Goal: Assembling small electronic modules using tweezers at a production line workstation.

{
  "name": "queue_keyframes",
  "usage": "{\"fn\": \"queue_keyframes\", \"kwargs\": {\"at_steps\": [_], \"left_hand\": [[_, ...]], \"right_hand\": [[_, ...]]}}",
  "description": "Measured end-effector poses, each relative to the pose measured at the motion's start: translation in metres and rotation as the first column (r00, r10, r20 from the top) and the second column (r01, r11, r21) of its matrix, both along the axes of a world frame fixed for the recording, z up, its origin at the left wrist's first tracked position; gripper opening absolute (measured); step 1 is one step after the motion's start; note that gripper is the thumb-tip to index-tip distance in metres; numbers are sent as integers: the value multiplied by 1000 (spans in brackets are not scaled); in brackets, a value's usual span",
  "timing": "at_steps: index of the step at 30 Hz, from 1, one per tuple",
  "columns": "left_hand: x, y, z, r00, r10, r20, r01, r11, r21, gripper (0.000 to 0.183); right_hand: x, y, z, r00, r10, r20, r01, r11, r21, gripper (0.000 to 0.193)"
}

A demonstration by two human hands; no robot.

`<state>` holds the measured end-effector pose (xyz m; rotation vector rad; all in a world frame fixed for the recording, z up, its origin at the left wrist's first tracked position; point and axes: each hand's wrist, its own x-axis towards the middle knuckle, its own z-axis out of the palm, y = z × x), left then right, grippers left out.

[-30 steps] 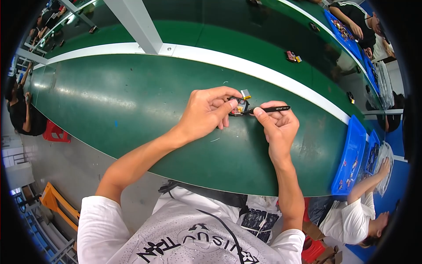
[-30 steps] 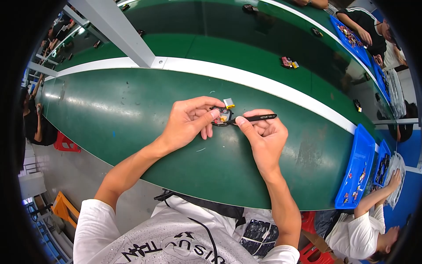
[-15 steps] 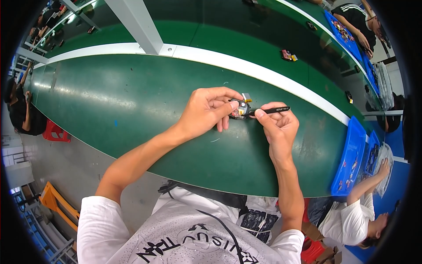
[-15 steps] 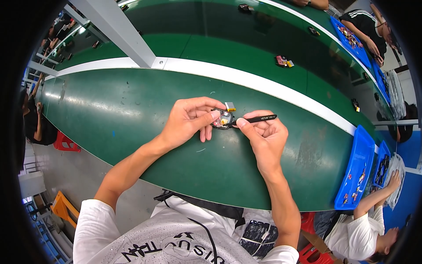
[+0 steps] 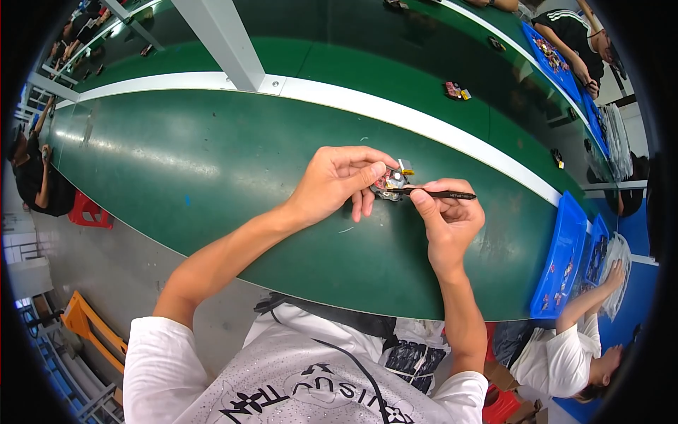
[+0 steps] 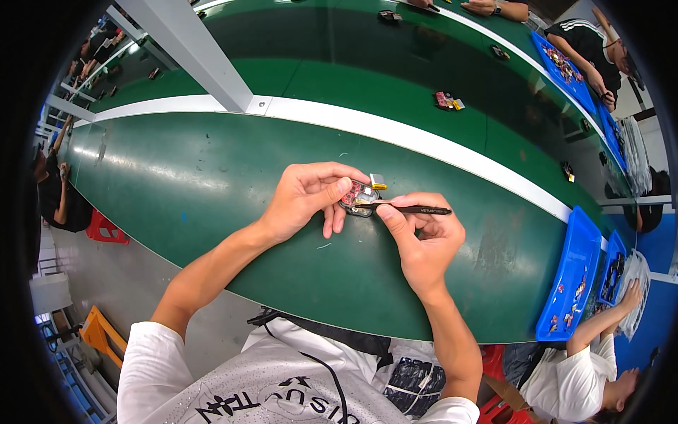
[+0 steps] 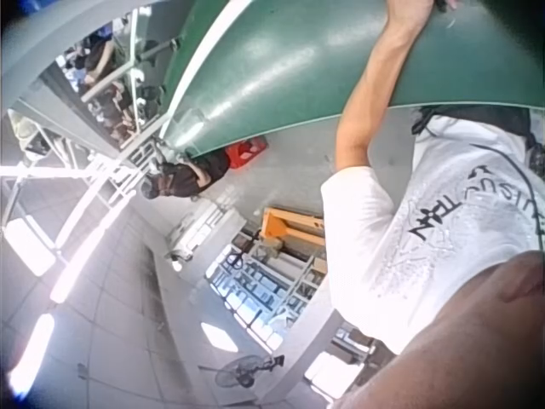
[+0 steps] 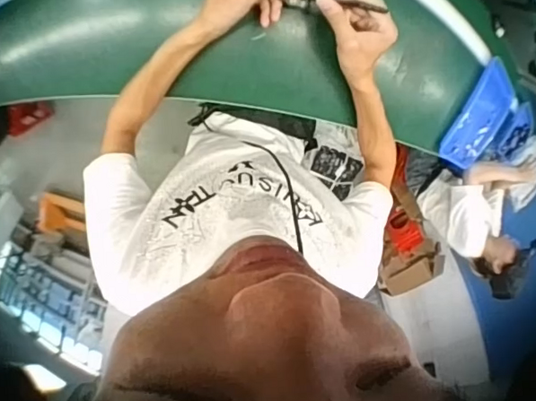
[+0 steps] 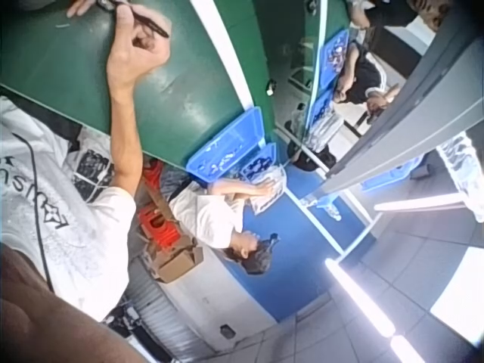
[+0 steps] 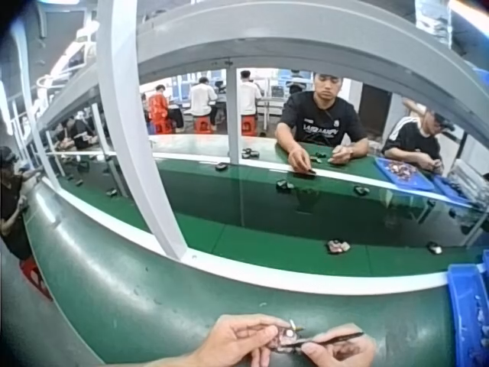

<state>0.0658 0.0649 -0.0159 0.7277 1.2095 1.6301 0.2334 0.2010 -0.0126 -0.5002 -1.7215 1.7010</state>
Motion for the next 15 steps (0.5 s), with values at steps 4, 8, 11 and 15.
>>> {"fn": "queue_keyframes", "kwargs": {"at_steps": [4,8,11,15], "left_hand": [[1,0,-2,999,32,-35,-31,999,29,32],[2,0,-2,997,46,-59,-44,999,30,33],[2,0,0,998,36,-53,-34,999,26,34],[2,0,-1,999,25,-32,-24,999,42,34]], "right_hand": [[-1,-3,-5,998,-34,-60,40,993,115,18],[-1,-5,-6,994,-87,-63,97,979,177,18],[0,-5,-8,992,-98,-77,113,968,226,18],[-1,-5,-10,990,-91,-107,120,943,312,18]]}}
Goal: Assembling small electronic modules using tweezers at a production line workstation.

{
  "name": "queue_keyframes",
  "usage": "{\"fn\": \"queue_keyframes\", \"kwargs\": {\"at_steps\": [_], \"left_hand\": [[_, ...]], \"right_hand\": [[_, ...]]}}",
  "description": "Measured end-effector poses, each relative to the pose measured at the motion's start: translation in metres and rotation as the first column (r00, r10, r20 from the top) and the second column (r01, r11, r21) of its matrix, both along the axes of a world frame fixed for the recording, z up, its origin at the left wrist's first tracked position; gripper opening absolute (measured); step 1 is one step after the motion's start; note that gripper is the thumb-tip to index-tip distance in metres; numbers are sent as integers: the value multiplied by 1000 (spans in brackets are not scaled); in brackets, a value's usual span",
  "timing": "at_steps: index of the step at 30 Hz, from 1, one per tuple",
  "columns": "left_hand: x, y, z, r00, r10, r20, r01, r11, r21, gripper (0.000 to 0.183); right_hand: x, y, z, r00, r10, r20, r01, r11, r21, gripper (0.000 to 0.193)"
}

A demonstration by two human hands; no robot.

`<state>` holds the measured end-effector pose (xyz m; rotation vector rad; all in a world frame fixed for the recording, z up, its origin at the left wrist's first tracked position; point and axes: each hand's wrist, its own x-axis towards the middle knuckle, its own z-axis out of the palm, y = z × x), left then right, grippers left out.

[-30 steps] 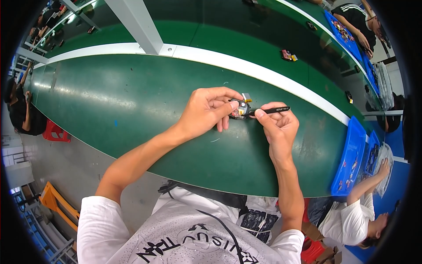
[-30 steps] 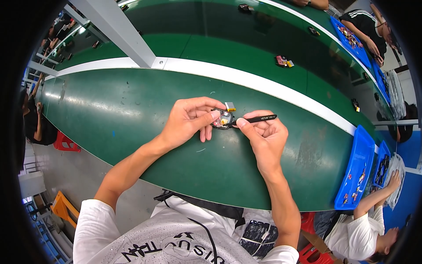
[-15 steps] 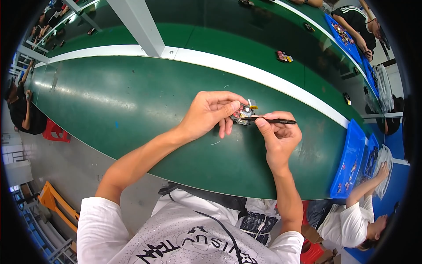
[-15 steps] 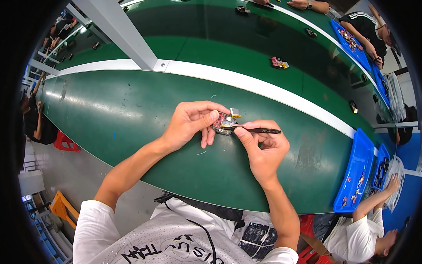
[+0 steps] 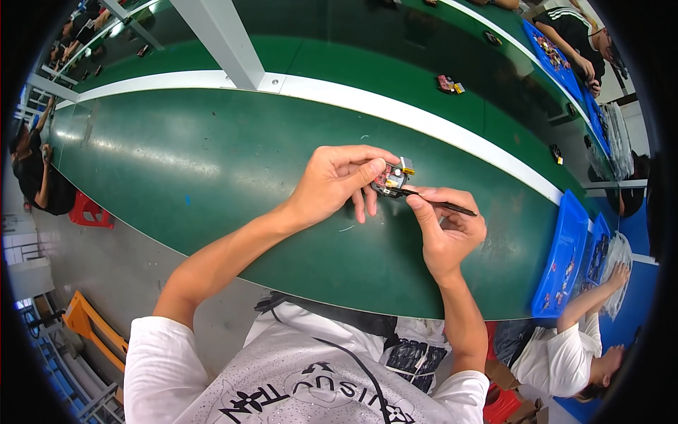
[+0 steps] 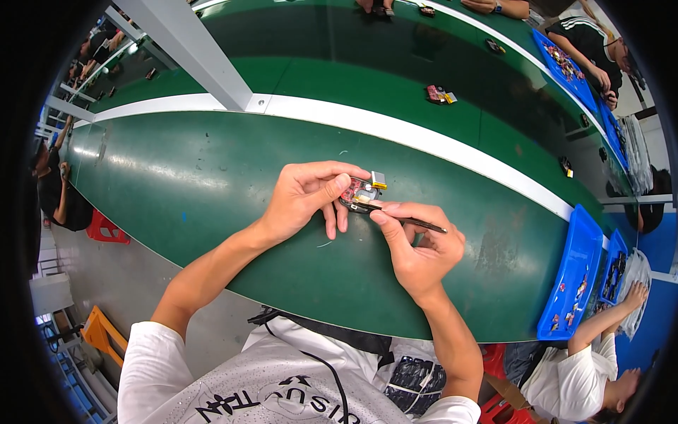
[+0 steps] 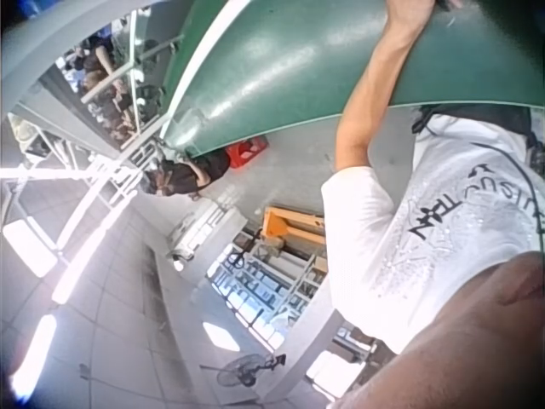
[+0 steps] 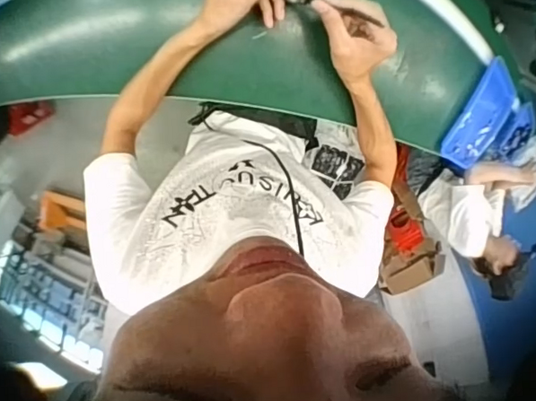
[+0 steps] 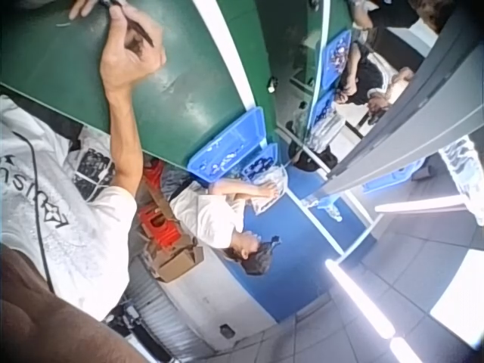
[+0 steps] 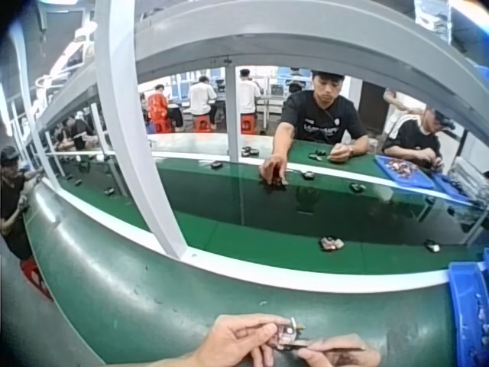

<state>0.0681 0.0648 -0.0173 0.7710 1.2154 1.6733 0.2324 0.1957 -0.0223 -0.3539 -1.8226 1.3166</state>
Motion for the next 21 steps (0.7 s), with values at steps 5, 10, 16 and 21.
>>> {"fn": "queue_keyframes", "kwargs": {"at_steps": [5,10,16,21], "left_hand": [[-1,-1,-3,1000,3,6,-3,1000,8,34],[0,0,-2,1000,19,-8,-19,999,26,33],[-1,0,-2,1000,21,-4,-21,999,31,32],[0,0,-1,1000,23,3,-23,999,34,31]], "right_hand": [[0,0,1,1000,1,15,-1,1000,8,17],[-1,-1,0,1000,-5,21,5,1000,-7,17],[-2,-1,4,1000,-6,5,5,996,89,17],[0,-2,2,1000,-7,19,6,999,47,16]]}}
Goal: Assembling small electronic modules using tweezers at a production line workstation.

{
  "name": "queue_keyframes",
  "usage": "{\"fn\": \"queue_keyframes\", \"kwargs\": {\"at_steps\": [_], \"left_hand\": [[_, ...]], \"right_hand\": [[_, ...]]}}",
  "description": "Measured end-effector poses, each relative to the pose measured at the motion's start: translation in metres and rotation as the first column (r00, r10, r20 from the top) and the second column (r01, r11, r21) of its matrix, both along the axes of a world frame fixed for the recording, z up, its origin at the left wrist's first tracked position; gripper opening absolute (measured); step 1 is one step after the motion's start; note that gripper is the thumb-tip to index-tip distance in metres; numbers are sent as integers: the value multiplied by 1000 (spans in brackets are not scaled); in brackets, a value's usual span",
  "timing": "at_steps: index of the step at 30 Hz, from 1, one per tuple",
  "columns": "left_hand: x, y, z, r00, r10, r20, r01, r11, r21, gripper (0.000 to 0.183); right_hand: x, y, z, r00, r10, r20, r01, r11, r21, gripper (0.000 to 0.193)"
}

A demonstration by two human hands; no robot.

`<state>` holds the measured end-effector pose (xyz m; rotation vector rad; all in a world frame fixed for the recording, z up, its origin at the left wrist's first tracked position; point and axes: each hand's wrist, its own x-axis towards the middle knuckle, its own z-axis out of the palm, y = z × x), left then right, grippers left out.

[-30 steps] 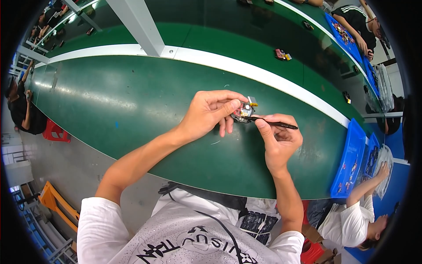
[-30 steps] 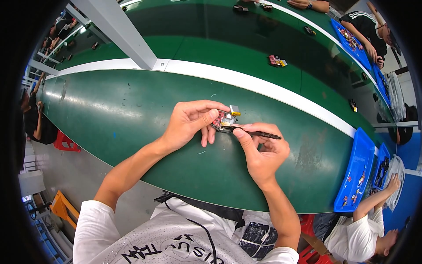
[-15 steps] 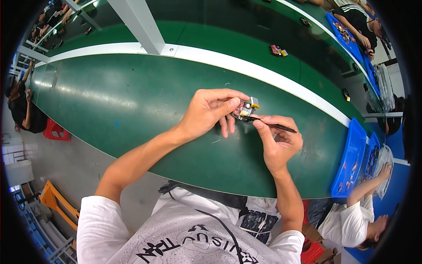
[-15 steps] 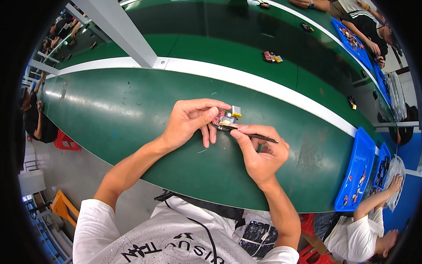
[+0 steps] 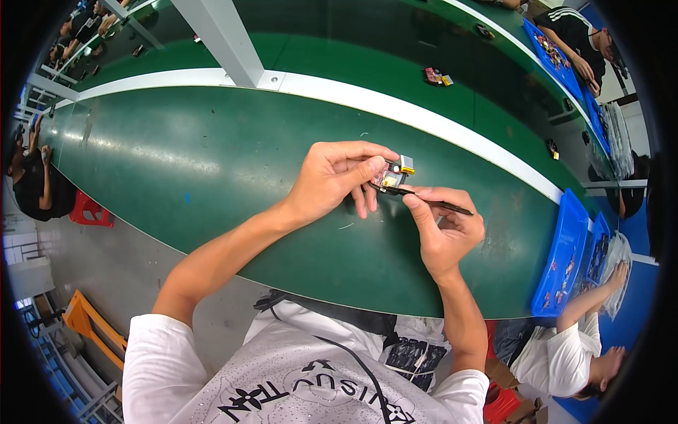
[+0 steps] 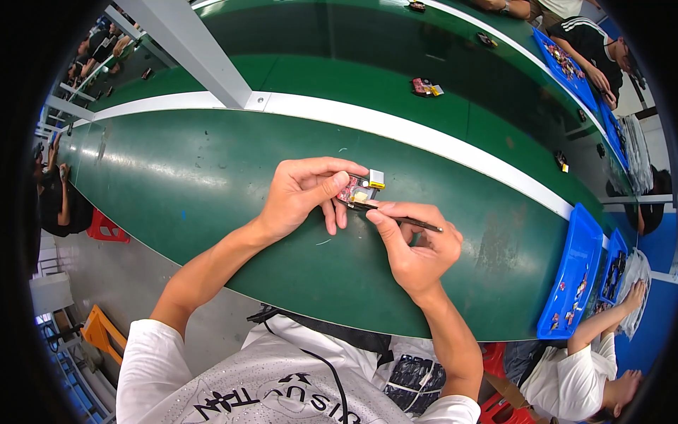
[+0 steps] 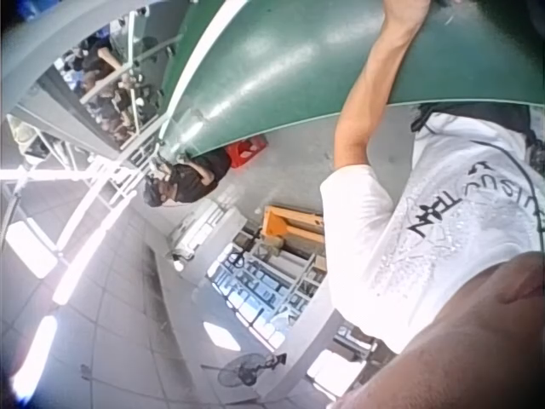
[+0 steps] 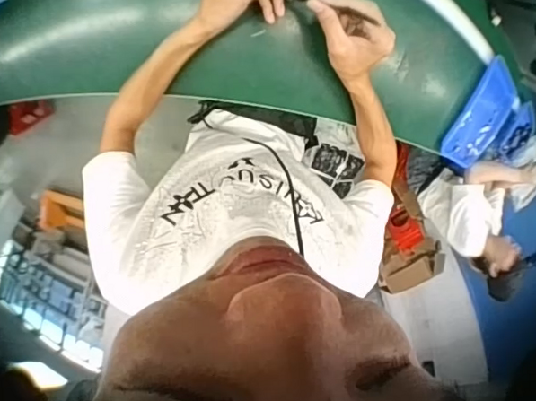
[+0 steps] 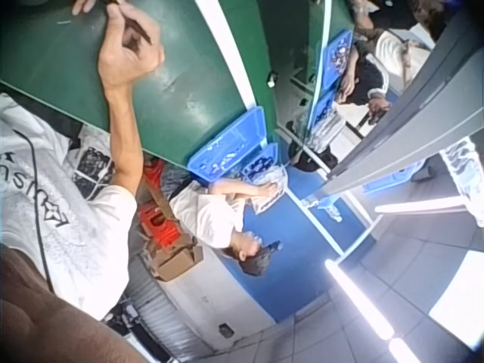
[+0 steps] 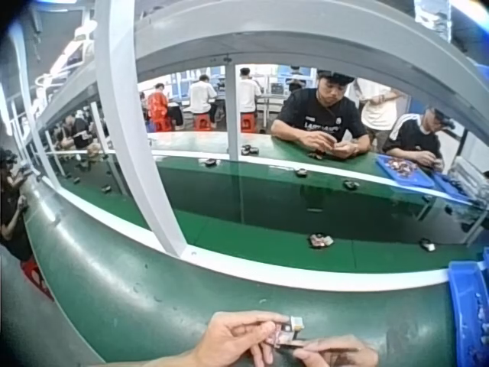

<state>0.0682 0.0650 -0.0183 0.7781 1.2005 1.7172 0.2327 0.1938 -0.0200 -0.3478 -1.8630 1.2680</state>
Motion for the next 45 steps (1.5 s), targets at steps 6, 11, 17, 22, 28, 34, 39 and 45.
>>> {"fn": "queue_keyframes", "kwargs": {"at_steps": [6,11,17,22,28,34,39,45], "left_hand": [[0,0,3,1000,15,4,-15,999,-35,28],[1,0,1,999,34,15,-34,999,-33,27],[1,0,0,999,32,31,-31,999,-32,27],[1,0,-2,1000,20,-23,-20,999,-30,29],[0,1,0,1000,20,21,-18,996,-91,27],[4,2,-3,996,46,-80,-59,984,-168,27],[3,0,0,994,-5,-110,-20,974,-227,26],[6,2,1,996,16,-90,-36,974,-223,18]], "right_hand": [[0,4,-1,1000,6,-3,-6,996,-91,17],[0,4,2,1000,7,19,-7,1000,9,18],[-2,2,-2,1000,4,26,-6,996,88,19],[-3,1,3,1000,7,15,-9,993,115,16],[-5,1,6,999,49,2,-48,960,277,16],[-4,0,9,998,44,52,-64,871,487,17],[-4,-4,6,998,46,45,-62,862,503,19],[-4,-5,3,997,69,19,-70,895,441,19]]}}
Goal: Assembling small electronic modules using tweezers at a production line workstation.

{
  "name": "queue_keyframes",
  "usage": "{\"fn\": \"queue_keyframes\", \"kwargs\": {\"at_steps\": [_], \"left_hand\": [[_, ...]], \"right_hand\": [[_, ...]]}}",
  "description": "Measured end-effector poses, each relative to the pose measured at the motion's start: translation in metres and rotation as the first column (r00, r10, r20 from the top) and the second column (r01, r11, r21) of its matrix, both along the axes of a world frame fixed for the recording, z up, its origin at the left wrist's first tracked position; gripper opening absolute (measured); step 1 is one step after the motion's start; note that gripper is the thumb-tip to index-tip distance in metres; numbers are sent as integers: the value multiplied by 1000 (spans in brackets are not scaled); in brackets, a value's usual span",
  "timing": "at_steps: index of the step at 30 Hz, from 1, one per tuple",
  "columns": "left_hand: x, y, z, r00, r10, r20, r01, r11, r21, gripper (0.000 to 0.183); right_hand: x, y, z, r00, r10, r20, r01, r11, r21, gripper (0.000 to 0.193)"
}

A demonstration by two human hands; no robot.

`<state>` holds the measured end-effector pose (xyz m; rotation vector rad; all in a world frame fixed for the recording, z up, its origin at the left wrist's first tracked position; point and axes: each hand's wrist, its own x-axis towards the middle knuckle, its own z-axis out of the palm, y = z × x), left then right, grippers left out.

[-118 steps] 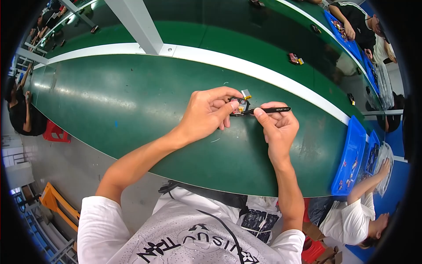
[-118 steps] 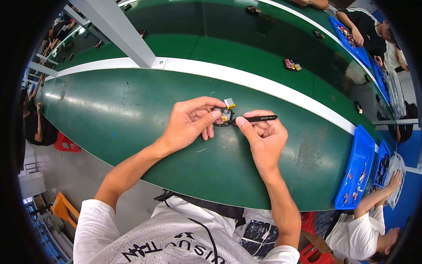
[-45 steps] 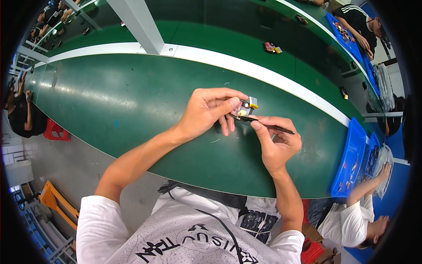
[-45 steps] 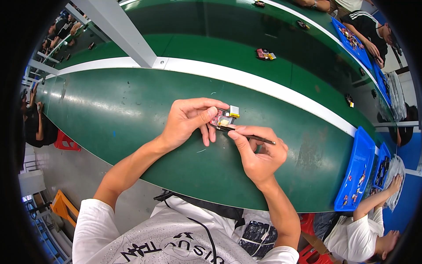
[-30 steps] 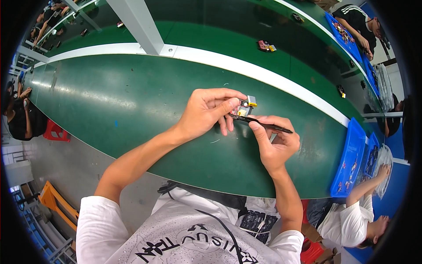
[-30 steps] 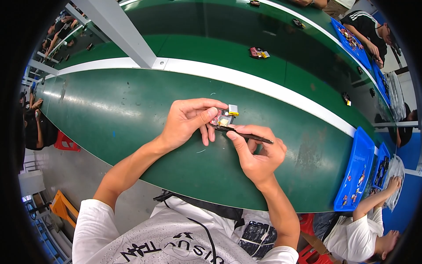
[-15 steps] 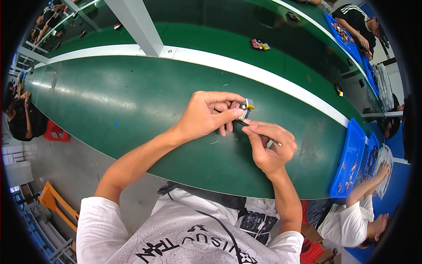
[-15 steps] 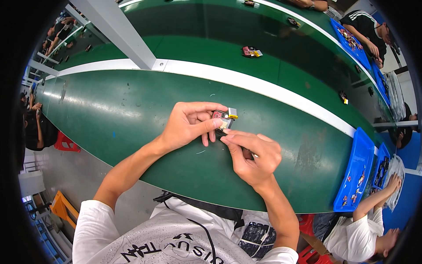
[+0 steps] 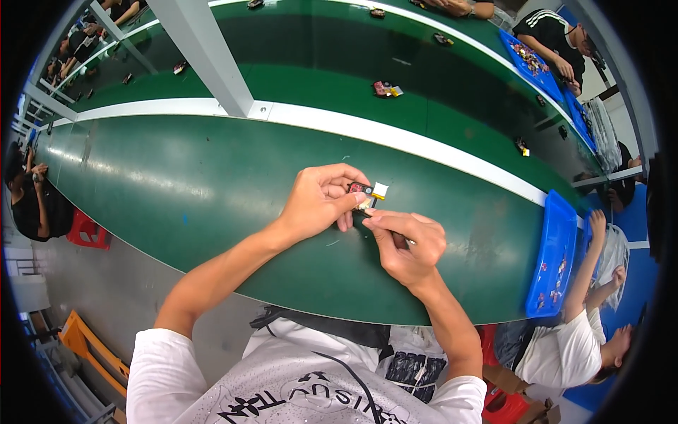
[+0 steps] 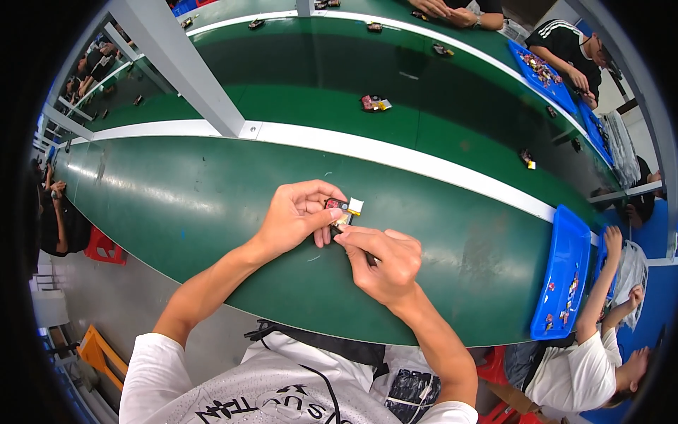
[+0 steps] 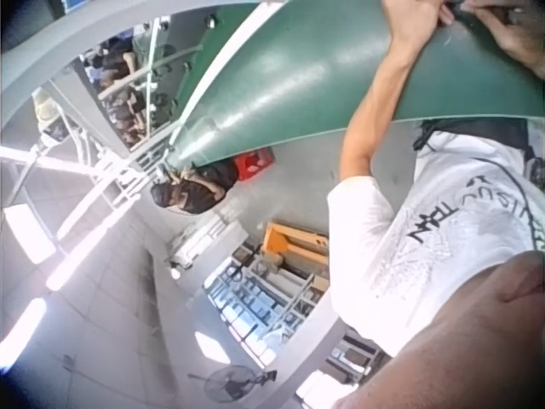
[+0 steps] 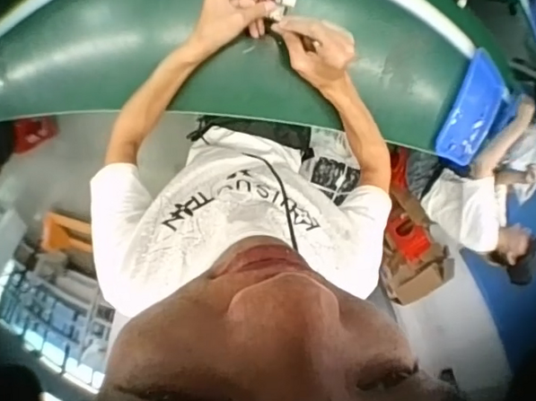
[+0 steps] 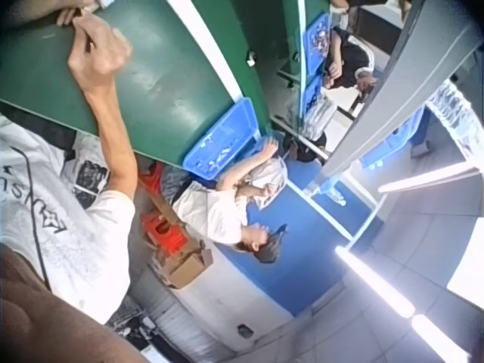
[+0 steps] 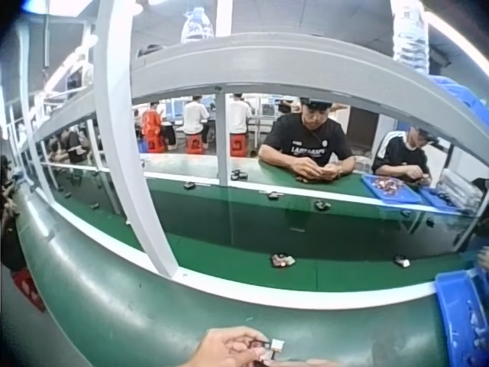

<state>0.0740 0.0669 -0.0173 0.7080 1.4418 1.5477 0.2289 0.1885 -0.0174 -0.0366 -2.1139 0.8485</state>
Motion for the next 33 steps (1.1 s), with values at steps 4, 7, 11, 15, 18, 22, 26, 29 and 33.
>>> {"fn": "queue_keyframes", "kwargs": {"at_steps": [4,7,11,15,18,22,26,29,33], "left_hand": [[-7,6,1,999,-10,-49,5,995,-100,17],[-29,20,15,991,2,-135,-20,991,-131,19],[-109,56,18,890,275,-364,-301,953,-17,21],[-191,73,-5,682,559,-472,-602,795,72,22],[-187,80,-4,-24,134,-991,-822,561,96,29],[-166,97,4,-81,242,-967,-764,608,216,39],[-148,132,10,697,129,-706,-437,856,-275,38],[-142,148,13,695,107,-711,-476,810,-343,38],[-133,155,16,649,70,-757,-539,745,-394,37]], "right_hand": [[-3,7,-2,1000,24,15,-23,999,-41,19],[0,16,2,997,-51,-55,43,990,-132,19],[3,27,3,981,-159,-112,122,951,-285,19],[-3,25,-4,982,-176,-63,149,940,-306,18],[1,29,-8,977,-204,-55,179,937,-301,19],[4,33,-9,978,-210,-18,201,953,-226,20],[3,30,-7,981,-192,-38,185,974,-133,20],[0,27,-2,981,-187,-44,182,977,-108,19],[5,28,-2,979,-202,-28,198,975,-100,19]]}}
